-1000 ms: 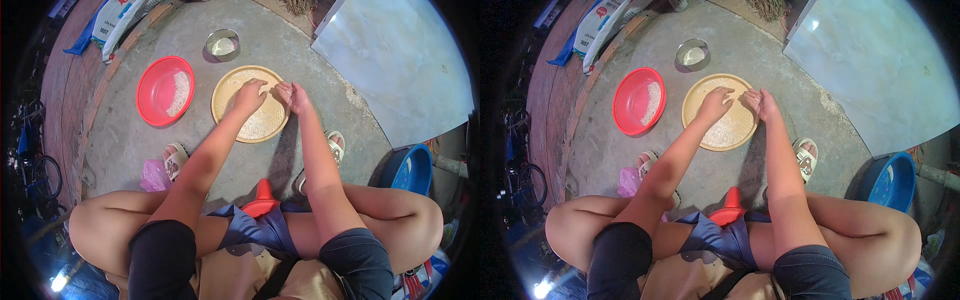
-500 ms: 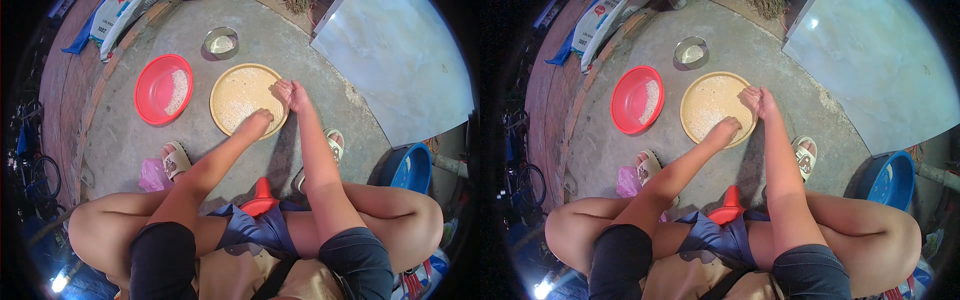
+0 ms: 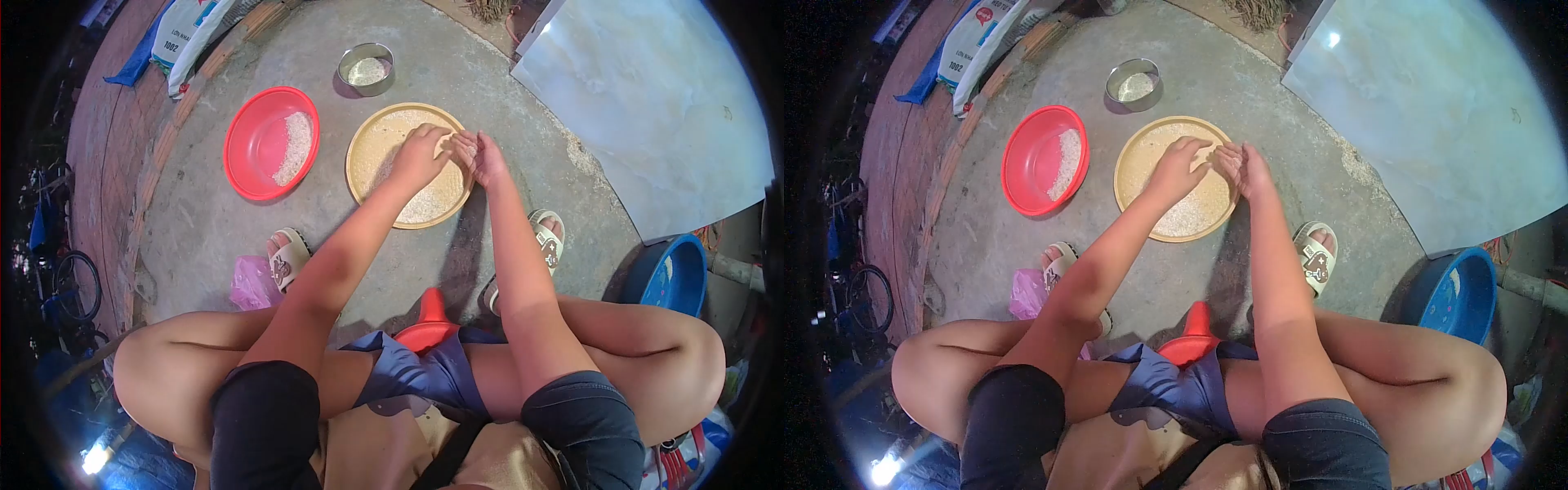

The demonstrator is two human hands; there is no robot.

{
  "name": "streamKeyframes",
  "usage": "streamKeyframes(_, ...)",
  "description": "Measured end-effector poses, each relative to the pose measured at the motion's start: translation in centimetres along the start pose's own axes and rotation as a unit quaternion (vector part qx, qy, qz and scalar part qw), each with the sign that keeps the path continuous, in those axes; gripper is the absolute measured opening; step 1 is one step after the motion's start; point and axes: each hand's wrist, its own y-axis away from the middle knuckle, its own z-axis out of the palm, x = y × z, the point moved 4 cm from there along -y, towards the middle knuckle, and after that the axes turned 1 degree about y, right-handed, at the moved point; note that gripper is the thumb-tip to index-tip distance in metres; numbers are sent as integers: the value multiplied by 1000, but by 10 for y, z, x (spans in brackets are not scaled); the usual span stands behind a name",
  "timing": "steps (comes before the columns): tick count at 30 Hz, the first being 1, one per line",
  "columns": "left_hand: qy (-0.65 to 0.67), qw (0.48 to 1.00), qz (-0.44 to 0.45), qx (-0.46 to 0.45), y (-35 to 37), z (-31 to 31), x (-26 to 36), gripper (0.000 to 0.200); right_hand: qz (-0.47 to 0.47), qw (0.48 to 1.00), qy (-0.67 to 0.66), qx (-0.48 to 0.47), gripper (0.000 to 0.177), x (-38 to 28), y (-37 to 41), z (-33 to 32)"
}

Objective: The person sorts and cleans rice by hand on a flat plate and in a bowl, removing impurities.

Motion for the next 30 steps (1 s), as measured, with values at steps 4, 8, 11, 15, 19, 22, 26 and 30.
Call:
streamKeyframes(4, -72, 997, 2, -10, 34, 14, -22, 38, 10, 999, -24, 27, 48, 4, -6, -8)
streamKeyframes(8, -89, 976, 191, -46, 74, 38, -17, 33, 3, 999, -47, 24, 47, 3, -6, -6)
streamKeyframes(11, -54, 971, 209, -97, 84, 51, -25, 26, 4, 998, -61, 18, 47, 2, -5, -4)
streamKeyframes(15, -66, 974, 190, -106, 72, 51, -36, 18, 4, 998, -66, 21, 47, 2, -4, -2)
streamKeyframes(19, 7, 997, 77, 15, 39, 27, -30, 9, 7, 996, -91, 6, 47, 2, -4, -2)
streamKeyframes(22, 63, 997, 38, 21, 14, 6, 3, 12, 3, 997, -78, -7, 47, 3, -4, -4)
streamKeyframes(26, 97, 991, 88, 38, 0, -11, 30, 31, 2, 999, -38, -27, 47, 5, -4, -7)
streamKeyframes(30, -17, 998, 57, -3, 12, -17, 10, 39, 2, 999, -49, -14, 49, 5, -4, -7)
